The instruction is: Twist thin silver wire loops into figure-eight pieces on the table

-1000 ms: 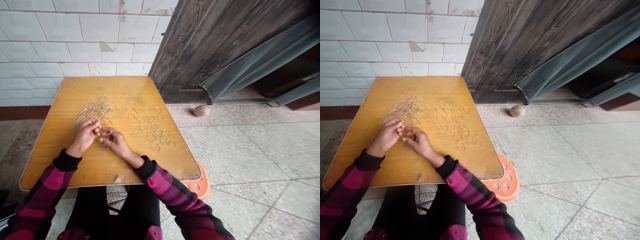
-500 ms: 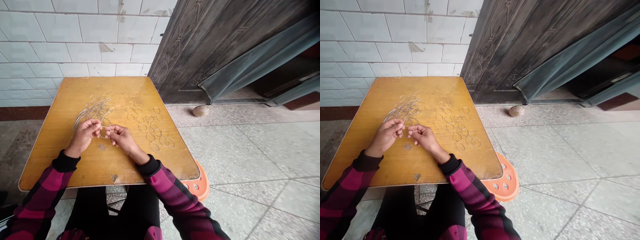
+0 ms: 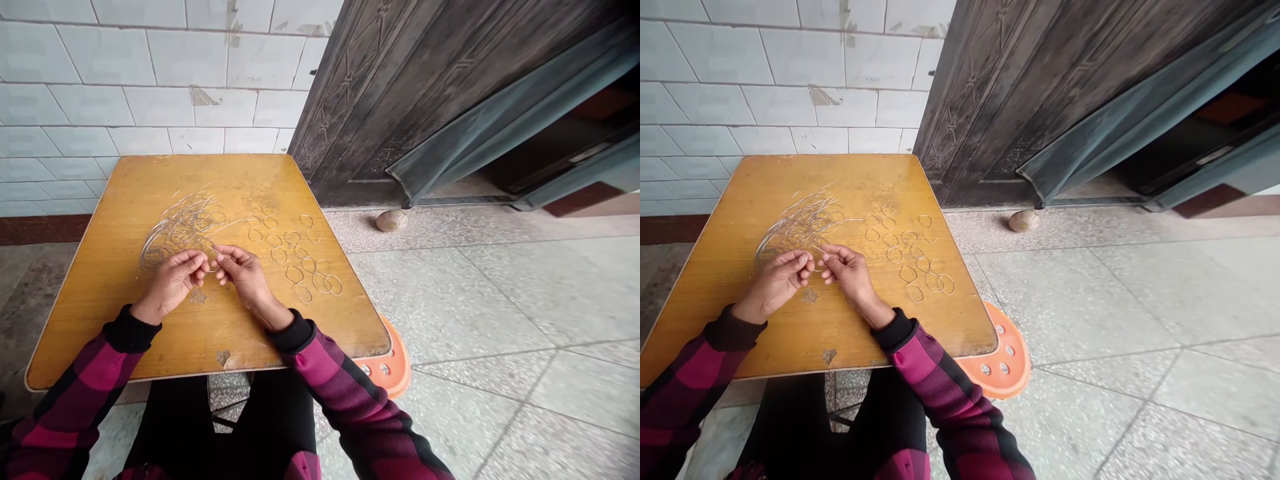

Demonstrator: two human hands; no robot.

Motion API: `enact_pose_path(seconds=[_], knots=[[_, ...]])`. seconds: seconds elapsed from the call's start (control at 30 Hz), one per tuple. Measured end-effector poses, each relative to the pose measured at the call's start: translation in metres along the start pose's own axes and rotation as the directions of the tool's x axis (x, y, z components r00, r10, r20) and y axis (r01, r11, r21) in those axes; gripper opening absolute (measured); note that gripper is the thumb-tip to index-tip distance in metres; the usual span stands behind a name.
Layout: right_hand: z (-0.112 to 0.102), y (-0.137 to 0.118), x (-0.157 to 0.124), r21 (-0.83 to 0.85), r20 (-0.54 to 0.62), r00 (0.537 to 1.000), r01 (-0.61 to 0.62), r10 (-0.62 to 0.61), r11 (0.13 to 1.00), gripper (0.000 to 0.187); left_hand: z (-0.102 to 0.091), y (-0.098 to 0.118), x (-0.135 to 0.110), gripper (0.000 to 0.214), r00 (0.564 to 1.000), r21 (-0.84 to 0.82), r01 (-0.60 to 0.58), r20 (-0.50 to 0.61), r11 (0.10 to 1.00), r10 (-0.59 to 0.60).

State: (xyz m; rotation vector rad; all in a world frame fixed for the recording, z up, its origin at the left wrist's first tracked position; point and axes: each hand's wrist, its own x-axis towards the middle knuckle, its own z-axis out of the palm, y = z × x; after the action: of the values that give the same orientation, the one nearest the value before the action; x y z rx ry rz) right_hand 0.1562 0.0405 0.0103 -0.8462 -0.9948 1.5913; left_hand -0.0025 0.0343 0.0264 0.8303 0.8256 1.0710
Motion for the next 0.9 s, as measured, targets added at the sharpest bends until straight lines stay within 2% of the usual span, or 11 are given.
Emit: enact_pose_path(seconds=[0.23, 0.4, 0.5, 0.63, 0.7, 0.77, 0.8, 0.83, 0.87, 0.9], knots=[[0.001, 0.002, -0.003, -0.150, 0.052, 0.993, 0.109, -0.102, 0.983, 0.028, 0.002, 0.002, -0.002, 0.026, 0.999, 0.086, -0.033, 0.006, 0.996, 0.032], [0.001, 0.001, -0.005, -0.177, 0.075, 0.991, 0.119, -0.107, 0.977, 0.024, 0.001, 0.005, -0.001, 0.025, 0.996, 0.255, -0.086, -0.006, 0.963, 0.091], [0.001, 0.001, -0.006, -0.123, 0.091, 0.994, 0.066, -0.055, 0.990, 0.024, -0.005, 0.004, 0.002, 0.024, 0.982, 0.449, -0.161, -0.017, 0.879, 0.188], [0.002, 0.004, -0.006, -0.004, 0.124, 0.990, -0.073, 0.073, 0.997, 0.026, -0.014, 0.003, 0.006, 0.020, 0.949, 0.707, -0.236, 0.018, 0.667, 0.316], [0.003, 0.007, -0.005, 0.054, 0.117, 0.986, -0.122, 0.115, 0.991, 0.029, -0.014, 0.004, 0.005, 0.018, 0.893, 0.794, -0.302, 0.041, 0.528, 0.448], [0.003, 0.009, -0.004, 0.106, 0.086, 0.988, -0.140, 0.131, 0.985, 0.030, -0.010, 0.005, 0.001, 0.019, 0.780, 0.856, -0.365, 0.066, 0.366, 0.622], [0.004, 0.010, -0.004, 0.126, 0.067, 0.989, -0.138, 0.131, 0.982, 0.031, -0.007, 0.006, -0.002, 0.018, 0.719, 0.876, -0.387, 0.091, 0.288, 0.689], [0.005, 0.011, -0.003, 0.143, 0.049, 0.991, -0.132, 0.127, 0.981, 0.031, -0.004, 0.006, -0.005, 0.016, 0.677, 0.887, -0.403, 0.122, 0.226, 0.726], [0.005, 0.011, -0.003, 0.157, 0.031, 0.992, -0.123, 0.119, 0.980, 0.032, -0.001, 0.005, -0.008, 0.014, 0.660, 0.889, -0.418, 0.155, 0.188, 0.735], [0.006, 0.012, -0.003, 0.167, 0.016, 0.994, -0.110, 0.109, 0.980, 0.032, 0.001, 0.005, -0.010, 0.013, 0.668, 0.885, -0.432, 0.185, 0.173, 0.721]])
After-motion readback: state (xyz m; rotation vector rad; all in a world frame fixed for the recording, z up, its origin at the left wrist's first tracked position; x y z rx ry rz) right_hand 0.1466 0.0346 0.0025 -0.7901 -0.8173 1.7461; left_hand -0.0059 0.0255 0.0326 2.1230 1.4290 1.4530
